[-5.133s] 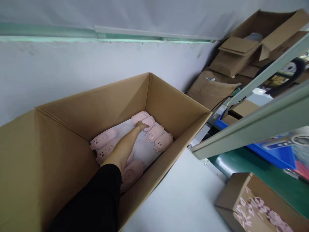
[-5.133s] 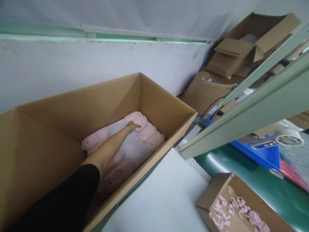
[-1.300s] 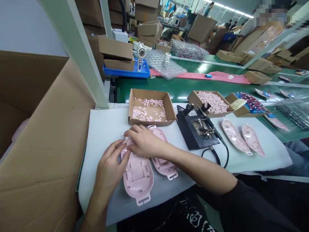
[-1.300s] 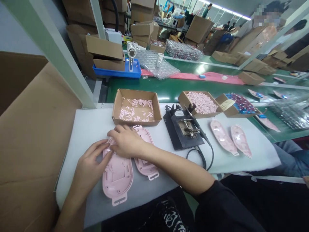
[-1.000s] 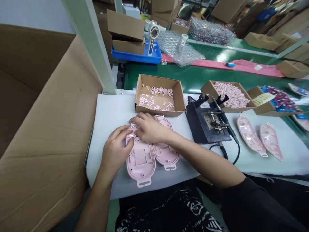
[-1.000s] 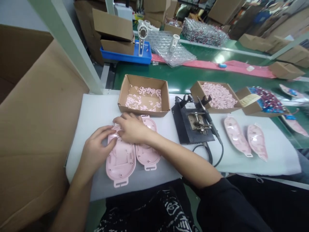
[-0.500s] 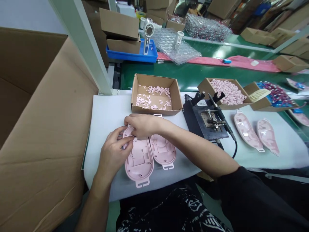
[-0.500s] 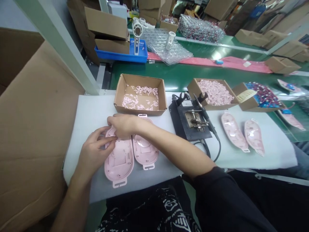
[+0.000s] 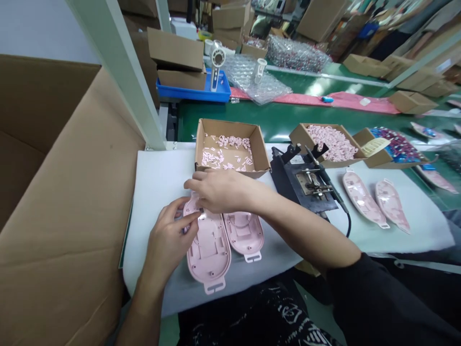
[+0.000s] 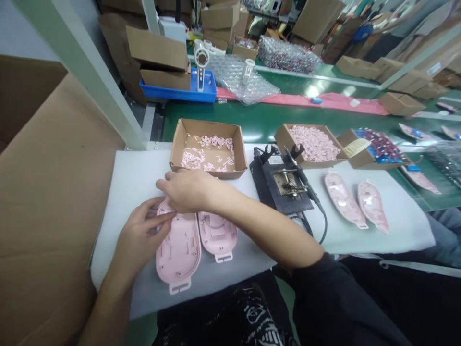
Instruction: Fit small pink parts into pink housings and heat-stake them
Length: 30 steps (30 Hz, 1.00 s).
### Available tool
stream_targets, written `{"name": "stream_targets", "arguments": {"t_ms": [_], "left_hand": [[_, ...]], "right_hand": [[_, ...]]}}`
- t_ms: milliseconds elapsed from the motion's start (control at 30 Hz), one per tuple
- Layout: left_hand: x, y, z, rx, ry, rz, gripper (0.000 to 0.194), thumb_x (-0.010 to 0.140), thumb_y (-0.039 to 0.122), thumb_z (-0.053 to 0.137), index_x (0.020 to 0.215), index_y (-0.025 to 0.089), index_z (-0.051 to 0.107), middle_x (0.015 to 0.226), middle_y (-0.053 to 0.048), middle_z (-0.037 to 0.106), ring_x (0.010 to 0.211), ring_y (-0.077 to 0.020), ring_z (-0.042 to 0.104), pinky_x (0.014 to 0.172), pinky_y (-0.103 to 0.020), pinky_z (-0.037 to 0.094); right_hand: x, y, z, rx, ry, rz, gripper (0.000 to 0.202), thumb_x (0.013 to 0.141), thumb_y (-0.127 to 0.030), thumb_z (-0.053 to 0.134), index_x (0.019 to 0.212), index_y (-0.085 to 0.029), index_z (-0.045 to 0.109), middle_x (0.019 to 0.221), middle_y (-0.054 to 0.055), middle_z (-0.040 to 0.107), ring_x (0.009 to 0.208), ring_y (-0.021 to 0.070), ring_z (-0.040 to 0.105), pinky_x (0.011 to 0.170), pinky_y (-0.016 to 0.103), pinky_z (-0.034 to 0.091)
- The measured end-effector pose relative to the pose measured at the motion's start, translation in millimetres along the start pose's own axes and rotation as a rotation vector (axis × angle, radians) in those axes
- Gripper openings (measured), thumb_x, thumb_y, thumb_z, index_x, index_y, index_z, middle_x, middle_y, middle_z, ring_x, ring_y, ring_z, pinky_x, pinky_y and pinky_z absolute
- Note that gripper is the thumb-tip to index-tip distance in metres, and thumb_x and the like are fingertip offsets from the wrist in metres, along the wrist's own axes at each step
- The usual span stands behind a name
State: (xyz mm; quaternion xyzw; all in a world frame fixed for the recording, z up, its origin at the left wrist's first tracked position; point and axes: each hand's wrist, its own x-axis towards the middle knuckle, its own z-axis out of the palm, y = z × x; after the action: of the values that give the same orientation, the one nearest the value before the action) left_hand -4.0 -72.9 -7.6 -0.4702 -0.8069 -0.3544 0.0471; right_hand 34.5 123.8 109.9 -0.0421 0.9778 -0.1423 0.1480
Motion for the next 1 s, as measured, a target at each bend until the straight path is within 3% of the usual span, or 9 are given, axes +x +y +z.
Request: {"name": "stream_targets", "arguments": {"t_ms": [67, 133, 233, 333, 467, 633, 767, 1000], "left_hand": [[0, -1, 0.1, -0.002, -0.002, -0.012, 0.018, 0.092, 0.021, 0.064, 0.096, 0.027, 0.08, 0.129, -0.002, 0.064, 0.102, -0.0205, 0.062, 0.085, -0.039, 0.06], [0, -1, 0.3, -0.007, -0.005, -0.02, 0.018, 0.092, 0.021, 0.064, 0.097, 0.027, 0.08, 0.13, -0.001, 0.064, 0.102, -0.0198, 0.062, 0.083, -0.037, 0.061], [0, -2, 0.5, -0.012, 0.001, -0.016, 0.017, 0.092, 0.021, 0.065, 0.1, 0.026, 0.08, 0.132, -0.002, 0.063, 0.105, -0.0201, 0.061, 0.085, -0.037, 0.061], [-1, -4, 0.7, -0.015, 0.01, -0.004, 0.018, 0.093, 0.021, 0.064, 0.1, 0.025, 0.08, 0.131, -0.003, 0.063, 0.106, -0.0207, 0.061, 0.089, -0.039, 0.061], [-3, -4, 0.8, -0.019, 0.011, -0.003, 0.02, 0.093, 0.019, 0.062, 0.1, 0.026, 0.08, 0.132, -0.003, 0.063, 0.107, -0.0204, 0.062, 0.089, -0.039, 0.061], [-3, -4, 0.3, -0.019, 0.008, -0.005, 0.021, 0.093, 0.019, 0.062, 0.101, 0.026, 0.079, 0.133, -0.003, 0.063, 0.107, -0.0209, 0.062, 0.089, -0.04, 0.061], [-3, -5, 0.1, -0.019, 0.006, 0.003, 0.021, 0.093, 0.02, 0.061, 0.101, 0.027, 0.08, 0.134, -0.003, 0.062, 0.108, -0.0215, 0.061, 0.088, -0.04, 0.061], [-4, -6, -1.0, 0.003, -0.007, 0.0, 0.022, 0.093, 0.021, 0.061, 0.102, 0.027, 0.08, 0.134, -0.003, 0.063, 0.108, -0.0218, 0.063, 0.09, -0.039, 0.061]], "right_hand": [[-2, 10, -28, -0.024, 0.226, 0.078, 0.033, 0.1, -0.022, 0.045, 0.129, -0.02, 0.06, 0.109, 0.01, 0.069, 0.094, 0.0244, 0.065, 0.073, 0.034, 0.047], [10, 34, -54, -0.111, 0.373, 0.239, 0.034, 0.097, -0.016, 0.04, 0.118, -0.018, 0.067, 0.099, 0.009, 0.07, 0.087, 0.0234, 0.066, 0.072, 0.034, 0.049], [51, 79, -71, -0.234, 0.305, 0.443, 0.027, 0.09, -0.013, 0.051, 0.108, -0.01, 0.07, 0.103, 0.017, 0.07, 0.093, 0.03, 0.069, 0.076, 0.038, 0.053], [92, 109, -58, -0.236, 0.226, 0.438, 0.024, 0.087, -0.019, 0.065, 0.108, -0.009, 0.071, 0.108, 0.019, 0.07, 0.096, 0.031, 0.07, 0.081, 0.039, 0.057], [118, 123, -27, -0.252, 0.146, 0.404, 0.03, 0.095, -0.037, 0.068, 0.112, -0.012, 0.068, 0.112, 0.012, 0.069, 0.101, 0.0235, 0.068, 0.09, 0.042, 0.058], [121, 132, -12, -0.254, 0.141, 0.377, 0.032, 0.098, -0.04, 0.065, 0.114, -0.013, 0.066, 0.116, 0.009, 0.067, 0.106, 0.0221, 0.066, 0.095, 0.044, 0.057], [121, 133, -3, -0.264, 0.227, 0.322, 0.031, 0.098, -0.038, 0.065, 0.115, -0.012, 0.065, 0.123, 0.012, 0.065, 0.113, 0.0238, 0.064, 0.1, 0.046, 0.055], [119, 133, 9, -0.24, 0.349, 0.212, 0.029, 0.1, -0.039, 0.063, 0.113, -0.013, 0.066, 0.118, 0.009, 0.067, 0.113, 0.0233, 0.064, 0.102, 0.047, 0.054]]}}
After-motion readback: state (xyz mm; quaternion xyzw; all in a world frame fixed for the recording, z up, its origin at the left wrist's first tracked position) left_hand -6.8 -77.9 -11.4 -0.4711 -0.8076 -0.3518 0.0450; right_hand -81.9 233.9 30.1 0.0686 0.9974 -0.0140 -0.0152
